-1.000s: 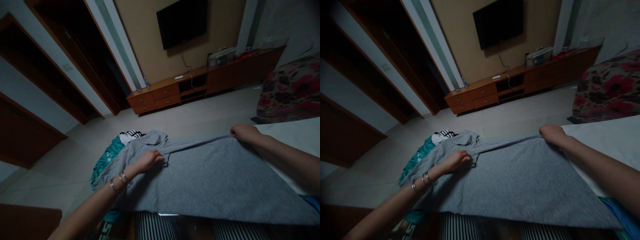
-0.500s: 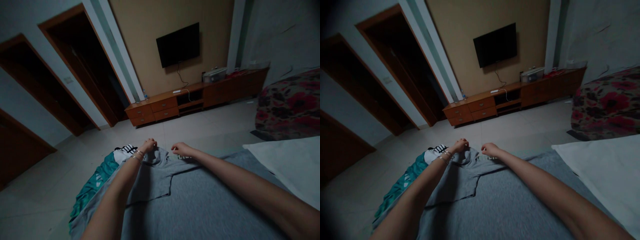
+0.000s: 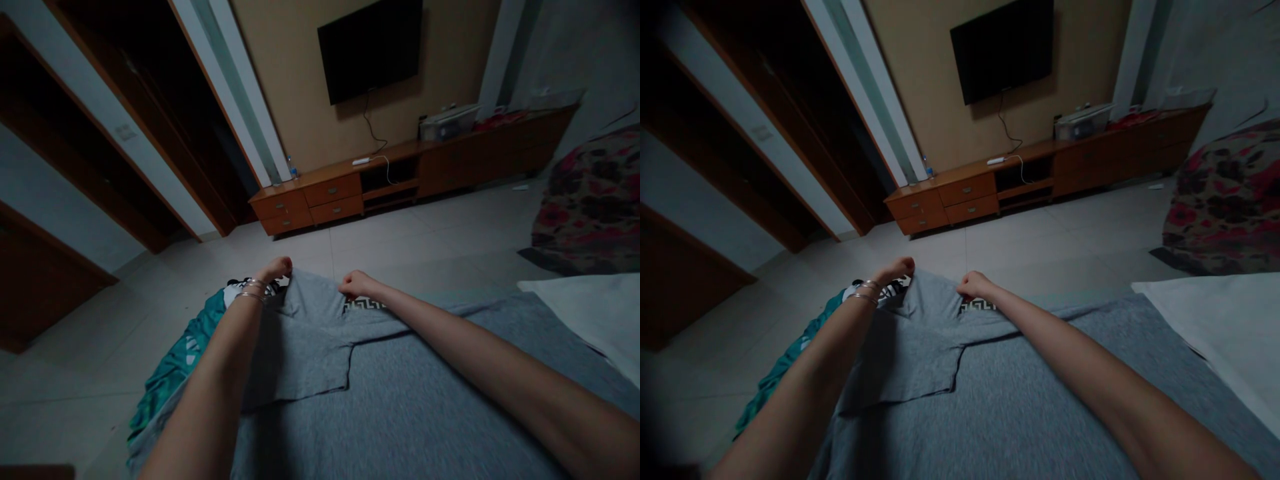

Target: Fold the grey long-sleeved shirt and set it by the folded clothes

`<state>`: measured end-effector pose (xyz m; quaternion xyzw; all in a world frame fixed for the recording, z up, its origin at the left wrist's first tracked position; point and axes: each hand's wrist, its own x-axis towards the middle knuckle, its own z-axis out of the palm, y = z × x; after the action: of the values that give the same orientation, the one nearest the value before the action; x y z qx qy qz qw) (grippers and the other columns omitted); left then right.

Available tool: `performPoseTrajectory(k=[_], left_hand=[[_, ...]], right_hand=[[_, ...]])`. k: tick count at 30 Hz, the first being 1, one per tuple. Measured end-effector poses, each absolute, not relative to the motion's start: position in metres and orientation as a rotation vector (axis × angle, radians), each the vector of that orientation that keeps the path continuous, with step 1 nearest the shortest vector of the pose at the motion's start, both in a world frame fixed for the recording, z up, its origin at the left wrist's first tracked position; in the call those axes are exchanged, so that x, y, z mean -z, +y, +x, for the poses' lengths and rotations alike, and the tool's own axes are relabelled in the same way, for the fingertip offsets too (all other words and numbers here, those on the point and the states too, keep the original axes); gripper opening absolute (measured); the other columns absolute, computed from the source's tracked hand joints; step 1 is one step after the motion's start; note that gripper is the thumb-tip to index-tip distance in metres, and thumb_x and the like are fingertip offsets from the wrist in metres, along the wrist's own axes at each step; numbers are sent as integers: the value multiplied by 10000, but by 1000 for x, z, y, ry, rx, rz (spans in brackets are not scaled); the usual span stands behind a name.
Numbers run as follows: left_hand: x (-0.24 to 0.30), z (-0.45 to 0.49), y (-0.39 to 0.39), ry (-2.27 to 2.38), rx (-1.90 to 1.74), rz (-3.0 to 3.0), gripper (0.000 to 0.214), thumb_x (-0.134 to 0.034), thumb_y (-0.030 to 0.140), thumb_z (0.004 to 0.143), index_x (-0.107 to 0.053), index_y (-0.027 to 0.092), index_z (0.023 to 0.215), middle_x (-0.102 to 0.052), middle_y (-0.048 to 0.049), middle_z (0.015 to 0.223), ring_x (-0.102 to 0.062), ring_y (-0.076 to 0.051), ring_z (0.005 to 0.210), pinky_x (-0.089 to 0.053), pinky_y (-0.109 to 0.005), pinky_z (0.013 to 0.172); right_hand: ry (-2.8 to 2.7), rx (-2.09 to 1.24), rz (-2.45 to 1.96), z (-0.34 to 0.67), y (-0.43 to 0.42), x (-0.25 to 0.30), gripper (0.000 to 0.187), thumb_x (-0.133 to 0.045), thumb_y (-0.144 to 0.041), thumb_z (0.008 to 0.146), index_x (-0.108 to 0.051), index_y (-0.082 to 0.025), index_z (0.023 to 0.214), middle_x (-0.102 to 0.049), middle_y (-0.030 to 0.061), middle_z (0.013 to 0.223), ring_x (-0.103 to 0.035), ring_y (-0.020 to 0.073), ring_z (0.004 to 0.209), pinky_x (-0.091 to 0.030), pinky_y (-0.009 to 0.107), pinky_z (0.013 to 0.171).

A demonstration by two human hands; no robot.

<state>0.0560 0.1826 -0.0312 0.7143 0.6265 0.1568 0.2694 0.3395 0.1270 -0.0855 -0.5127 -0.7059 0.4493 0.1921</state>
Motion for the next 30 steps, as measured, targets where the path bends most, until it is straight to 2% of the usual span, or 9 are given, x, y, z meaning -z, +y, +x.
performPoseTrajectory(k=[5,8,10,13,15,20,22,27,30], left_hand=[[44,49,182,1900,-344,1695,242,-580,337,916,-609,111,1000,-620,-32,899,-597,-126,747,-529,-278,667],[46,60,177,1866,-426,1674,115,-569,221,886,-579,117,839,-547,13,708,-509,-88,594,-447,-222,568],[43,68,174,1789,-490,1683,56,-550,178,849,-560,135,815,-526,21,678,-480,-80,568,-418,-207,555],[38,77,174,1702,-568,1720,62,-561,211,806,-563,158,839,-545,16,711,-482,-82,589,-406,-193,566],[37,81,179,1705,-604,1751,75,-564,215,789,-570,161,840,-546,12,711,-475,-89,595,-391,-189,563],[49,87,199,1888,-691,1851,119,-516,96,761,-596,144,835,-587,-24,752,-501,-119,664,-383,-207,617],[58,88,204,1970,-710,1896,165,-521,73,753,-620,144,864,-623,-49,800,-537,-142,726,-396,-226,669],[80,87,198,2090,-698,2004,246,-522,118,809,-655,194,1002,-680,-79,904,-601,-197,868,-407,-273,787],[88,89,188,2107,-644,2055,231,-544,113,810,-664,192,991,-684,-88,930,-605,-204,897,-406,-280,812]], right_hand=[[-1954,-1154,-1486,339,124,89,117,-569,-138,711,-655,-120,634,-599,-9,546,-512,85,508,-322,181,489],[-1958,-1105,-1504,340,120,88,128,-558,-134,717,-672,-108,666,-626,11,585,-530,92,536,-327,184,499],[-1974,-1083,-1498,341,117,87,128,-558,-122,723,-685,-103,717,-644,17,626,-536,91,554,-329,181,505],[-2026,-1054,-1449,343,113,84,118,-581,-148,752,-694,-119,769,-659,8,679,-539,85,587,-331,176,529],[-2063,-1026,-1424,344,109,82,98,-622,-201,761,-686,-131,734,-653,-1,680,-526,84,599,-318,181,537],[-2063,-972,-1519,346,100,74,88,-631,-179,744,-655,-128,676,-631,6,625,-498,88,550,-280,208,503],[-2043,-968,-1567,348,96,73,53,-617,-143,741,-667,-126,734,-650,12,643,-524,89,552,-293,201,502],[-2026,-977,-1632,347,94,77,249,-534,-94,800,-660,-141,1011,-697,14,714,-599,88,578,-348,178,527],[-2033,-873,-1658,345,93,80,265,-558,-128,809,-654,-154,1054,-724,62,871,-654,138,748,-385,203,610]])
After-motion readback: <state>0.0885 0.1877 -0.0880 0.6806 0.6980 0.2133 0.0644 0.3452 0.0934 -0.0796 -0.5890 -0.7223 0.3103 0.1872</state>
